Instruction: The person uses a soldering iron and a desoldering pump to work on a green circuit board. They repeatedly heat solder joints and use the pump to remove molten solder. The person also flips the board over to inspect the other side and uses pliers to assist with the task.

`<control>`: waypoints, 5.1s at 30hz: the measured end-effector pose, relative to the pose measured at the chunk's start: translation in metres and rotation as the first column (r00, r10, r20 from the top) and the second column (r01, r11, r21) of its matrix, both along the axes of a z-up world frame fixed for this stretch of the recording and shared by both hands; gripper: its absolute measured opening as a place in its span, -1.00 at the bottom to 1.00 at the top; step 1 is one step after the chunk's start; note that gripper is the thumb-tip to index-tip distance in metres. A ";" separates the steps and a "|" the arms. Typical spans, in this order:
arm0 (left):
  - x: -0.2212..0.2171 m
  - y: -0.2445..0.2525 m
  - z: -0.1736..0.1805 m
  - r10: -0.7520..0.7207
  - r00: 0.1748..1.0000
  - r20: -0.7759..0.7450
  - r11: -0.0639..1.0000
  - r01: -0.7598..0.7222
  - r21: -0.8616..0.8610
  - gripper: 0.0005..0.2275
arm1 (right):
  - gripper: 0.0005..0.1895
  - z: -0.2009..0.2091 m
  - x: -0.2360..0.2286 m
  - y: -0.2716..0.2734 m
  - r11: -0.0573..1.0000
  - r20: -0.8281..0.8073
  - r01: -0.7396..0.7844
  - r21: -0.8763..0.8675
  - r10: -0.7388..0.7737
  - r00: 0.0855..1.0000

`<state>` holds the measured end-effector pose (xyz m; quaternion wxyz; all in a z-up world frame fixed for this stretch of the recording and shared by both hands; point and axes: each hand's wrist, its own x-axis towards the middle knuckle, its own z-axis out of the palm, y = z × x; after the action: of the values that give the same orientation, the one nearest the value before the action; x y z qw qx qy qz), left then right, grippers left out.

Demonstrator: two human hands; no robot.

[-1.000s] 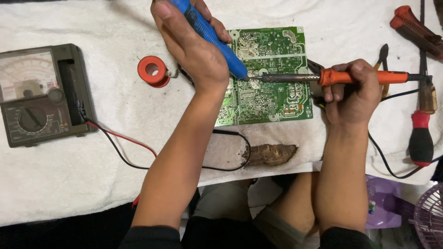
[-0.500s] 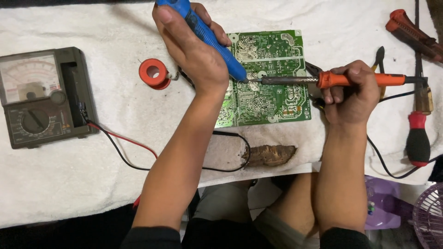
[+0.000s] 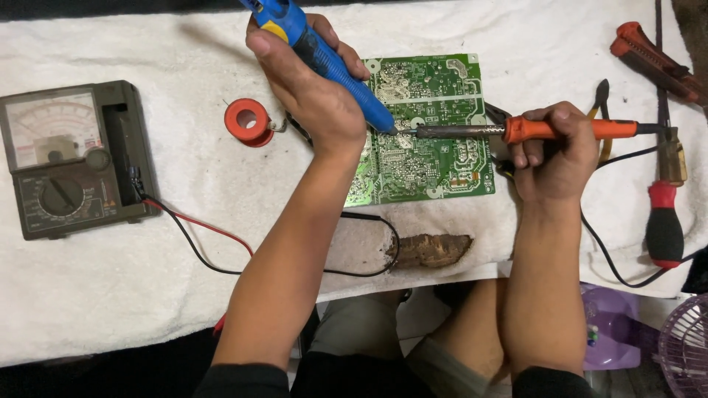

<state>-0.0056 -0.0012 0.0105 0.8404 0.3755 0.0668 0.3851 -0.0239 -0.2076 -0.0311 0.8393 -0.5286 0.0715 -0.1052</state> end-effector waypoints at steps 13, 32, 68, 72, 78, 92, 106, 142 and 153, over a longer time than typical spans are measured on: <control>0.000 0.001 0.001 -0.006 1.000 -0.002 1.000 0.006 -0.017 -0.60 | -0.84 -0.002 0.000 -0.003 1.000 -0.015 0.009 0.019 -0.008 1.000; -0.008 -0.013 -0.009 -0.021 0.997 0.075 0.998 0.017 0.056 -0.56 | -0.82 -0.001 0.000 -0.004 0.999 0.023 -0.049 0.012 0.048 0.999; -0.176 0.011 0.034 -0.236 0.436 -0.868 -0.167 0.862 0.478 -0.67 | -0.62 0.064 -0.085 -0.002 0.936 0.223 -0.351 0.031 0.336 0.915; -0.202 0.021 0.010 -0.124 0.387 -0.914 -0.315 0.858 0.406 -0.72 | -0.62 0.076 -0.110 0.013 0.728 0.262 -0.686 -0.010 0.664 0.700; -0.217 0.007 0.009 0.043 0.475 -0.879 -0.382 0.821 0.425 -0.48 | -0.72 0.089 -0.131 0.063 0.667 0.357 -0.554 -0.498 0.740 0.570; -0.154 0.044 0.051 -0.476 0.392 -0.787 -0.020 0.890 0.455 -0.69 | -0.63 0.044 -0.083 0.015 0.986 0.515 -0.110 -0.125 0.159 0.842; -0.058 0.096 0.054 -0.232 0.958 0.167 0.471 0.261 -0.842 -0.71 | -0.59 0.027 -0.080 0.030 0.960 0.580 0.155 -0.232 0.008 0.815; -0.024 0.061 0.005 0.033 0.794 -0.607 0.189 0.591 0.784 -0.50 | -0.69 -0.018 -0.008 -0.020 0.985 0.417 0.123 -0.118 -0.064 0.907; -0.028 0.057 0.011 0.019 0.815 -0.579 0.134 0.572 0.809 -0.60 | -0.71 -0.022 -0.010 -0.020 0.991 0.349 0.060 -0.123 -0.014 0.937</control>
<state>-0.0334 0.0555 0.0215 0.4238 0.9006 -0.0697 0.0669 -0.0341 -0.2280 -0.0527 0.7997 -0.5547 -0.0749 -0.2171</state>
